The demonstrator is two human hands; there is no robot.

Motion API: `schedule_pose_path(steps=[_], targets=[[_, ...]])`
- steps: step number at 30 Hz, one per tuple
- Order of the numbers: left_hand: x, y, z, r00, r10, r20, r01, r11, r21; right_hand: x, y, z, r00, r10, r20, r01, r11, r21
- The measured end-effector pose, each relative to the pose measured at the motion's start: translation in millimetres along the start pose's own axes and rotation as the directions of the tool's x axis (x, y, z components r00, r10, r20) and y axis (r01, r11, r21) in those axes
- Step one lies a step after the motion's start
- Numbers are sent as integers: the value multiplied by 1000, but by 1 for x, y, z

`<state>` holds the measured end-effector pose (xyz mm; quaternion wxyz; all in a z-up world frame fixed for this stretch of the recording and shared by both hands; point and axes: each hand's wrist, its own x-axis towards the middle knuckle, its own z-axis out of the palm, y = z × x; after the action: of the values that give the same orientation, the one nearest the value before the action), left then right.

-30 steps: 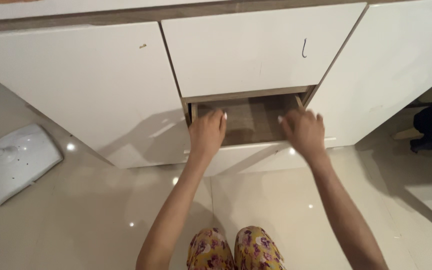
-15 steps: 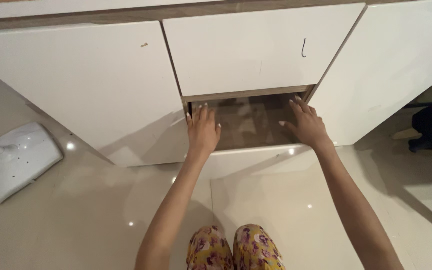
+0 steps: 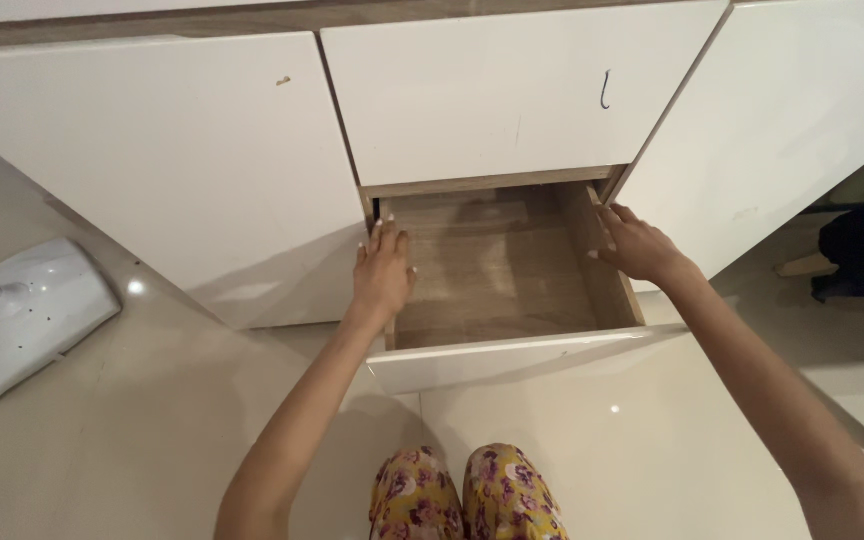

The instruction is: The person opens a drawer, removes a router and other items, then places them into a different drawer. They also pick up a razor and a comb, placing them into the same drawer before closing it. The person then walks to a bed and picks up a folded black garment.

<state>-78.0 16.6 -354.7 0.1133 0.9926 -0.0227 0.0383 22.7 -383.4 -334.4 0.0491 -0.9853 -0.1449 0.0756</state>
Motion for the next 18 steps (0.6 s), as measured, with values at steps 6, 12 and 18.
schedule_pose_path(steps=[6, 12, 18], targets=[[7, -17, 32, 996, -65, 53, 74, 979, -191, 18, 29, 40, 998, -19, 59, 15, 997, 76], [-6, -17, 42, 998, 15, -67, -24, 992, -123, 9, 32, 48, 996, -21, 81, 16, 998, 59], [-41, -3, 27, 1000, -5, 12, 7, 994, -110, -31, 25, 45, 997, -27, 67, 21, 996, 88]])
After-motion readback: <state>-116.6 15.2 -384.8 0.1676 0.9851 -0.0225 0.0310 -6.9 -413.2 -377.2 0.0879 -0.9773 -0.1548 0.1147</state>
